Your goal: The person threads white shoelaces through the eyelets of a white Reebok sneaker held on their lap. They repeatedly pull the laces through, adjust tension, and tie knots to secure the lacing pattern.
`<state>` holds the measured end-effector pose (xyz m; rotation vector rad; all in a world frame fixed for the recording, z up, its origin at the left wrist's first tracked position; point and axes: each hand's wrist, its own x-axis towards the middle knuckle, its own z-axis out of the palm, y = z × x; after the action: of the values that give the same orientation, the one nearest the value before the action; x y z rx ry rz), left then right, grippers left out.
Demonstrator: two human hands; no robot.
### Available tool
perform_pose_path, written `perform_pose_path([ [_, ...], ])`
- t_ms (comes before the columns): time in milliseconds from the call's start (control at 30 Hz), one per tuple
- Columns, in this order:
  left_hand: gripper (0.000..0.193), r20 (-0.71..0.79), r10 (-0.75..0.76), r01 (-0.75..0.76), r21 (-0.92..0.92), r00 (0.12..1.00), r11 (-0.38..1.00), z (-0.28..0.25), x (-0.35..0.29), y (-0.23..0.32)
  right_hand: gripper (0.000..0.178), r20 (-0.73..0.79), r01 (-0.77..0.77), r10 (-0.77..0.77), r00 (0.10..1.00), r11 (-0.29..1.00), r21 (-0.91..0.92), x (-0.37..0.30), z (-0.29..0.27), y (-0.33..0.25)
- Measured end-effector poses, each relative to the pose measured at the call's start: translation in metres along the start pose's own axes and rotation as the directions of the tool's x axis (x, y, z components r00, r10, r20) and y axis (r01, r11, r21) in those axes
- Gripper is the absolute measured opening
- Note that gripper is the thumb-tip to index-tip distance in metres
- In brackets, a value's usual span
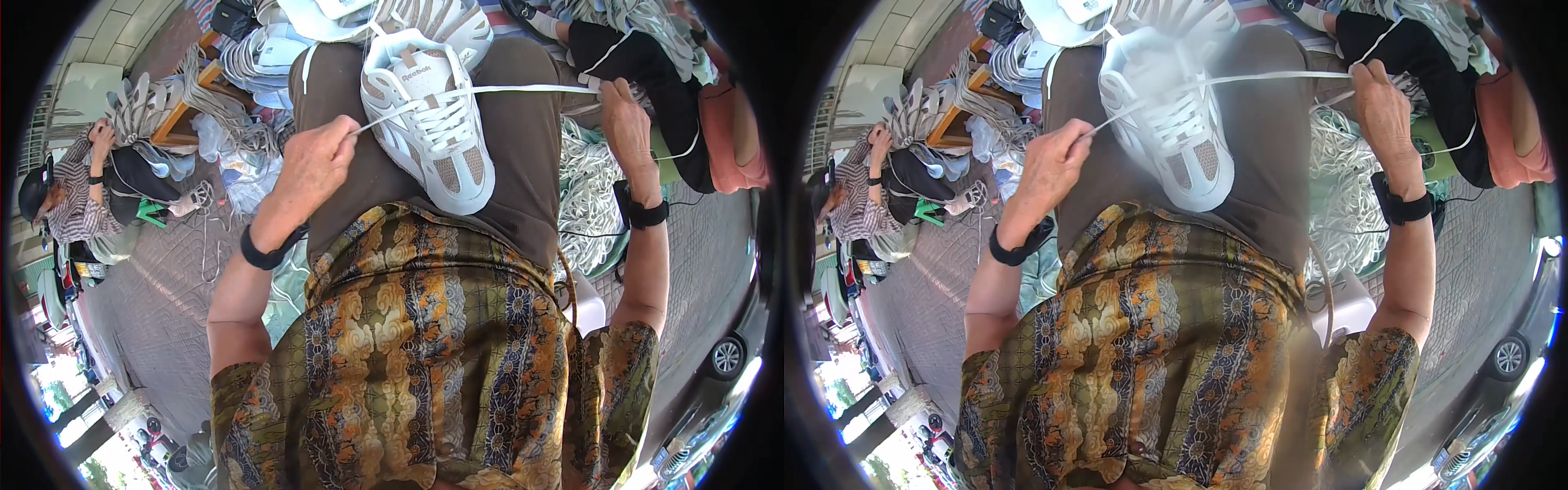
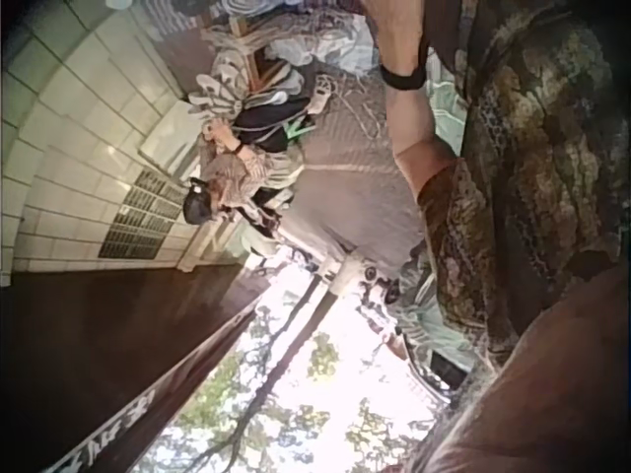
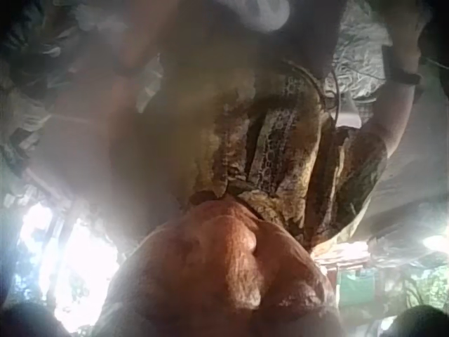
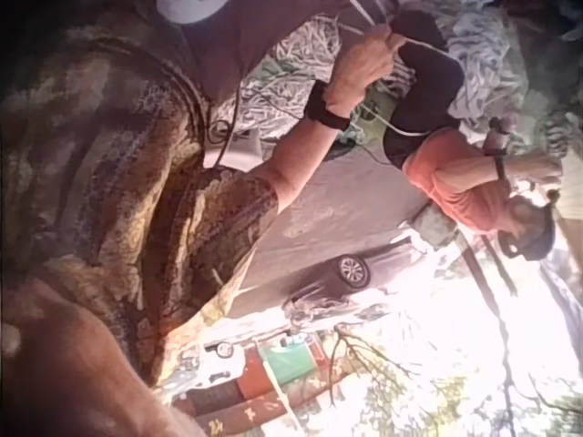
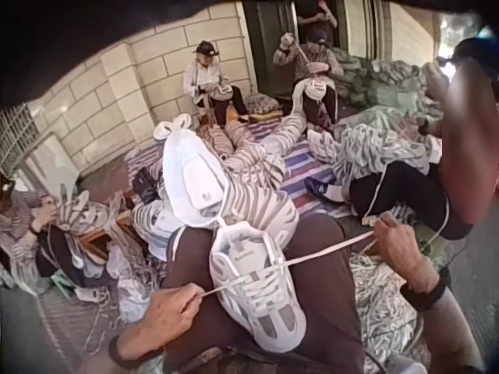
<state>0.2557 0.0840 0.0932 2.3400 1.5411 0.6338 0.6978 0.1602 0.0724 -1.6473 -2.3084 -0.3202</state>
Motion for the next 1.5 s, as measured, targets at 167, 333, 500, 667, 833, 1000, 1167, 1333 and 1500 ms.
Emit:
perform_pose_path([
  [167,0.016,-0.023,0.131,-0.120,0.253,0.991,0.960,-0.028,-0.013,-0.014,0.014,0.065,-0.025,0.033,0.997,0.993,-0.117,-0.019,0.014,0.034],
  [333,0.026,-0.015,0.078,-0.061,0.484,0.997,0.873,-0.031,-0.041,-0.028,0.009,0.062,-0.106,0.108,0.992,0.994,-0.038,-0.024,0.011,0.043],
  [500,0.026,-0.066,0.079,-0.040,0.469,0.995,0.882,-0.020,-0.055,-0.045,0.010,0.017,-0.120,0.120,0.993,0.993,0.014,-0.028,0.019,0.057],
  [667,0.020,-0.087,-0.037,0.078,0.536,0.996,0.841,-0.023,-0.071,-0.073,0.016,0.011,-0.236,0.236,0.972,0.963,0.127,-0.040,0.025,0.073],
  [833,0.014,-0.082,-0.188,0.198,0.615,0.979,0.763,-0.034,-0.111,-0.123,0.017,-0.002,-0.316,0.322,0.947,0.931,0.186,-0.081,0.032,0.115],
  [1000,0.015,-0.099,-0.297,0.294,0.610,0.950,0.736,-0.042,-0.138,-0.141,0.021,0.053,-0.418,0.417,0.907,0.884,0.208,-0.127,0.031,0.143],
  [1167,0.026,-0.148,-0.290,0.324,0.359,0.946,0.875,-0.040,-0.112,-0.101,0.027,0.291,-0.386,0.303,0.907,0.874,0.294,-0.099,0.000,0.067],
  [1333,0.023,0.076,-0.223,0.235,-0.255,0.972,0.938,-0.019,-0.030,0.008,0.021,0.206,-0.187,0.062,0.977,0.720,0.668,-0.018,-0.033,-0.046],
  [1500,0.022,0.037,0.044,-0.040,-0.113,0.998,0.993,0.011,0.034,0.047,0.022,-0.110,0.218,-0.204,0.973,0.646,0.731,0.051,-0.010,-0.116],
])
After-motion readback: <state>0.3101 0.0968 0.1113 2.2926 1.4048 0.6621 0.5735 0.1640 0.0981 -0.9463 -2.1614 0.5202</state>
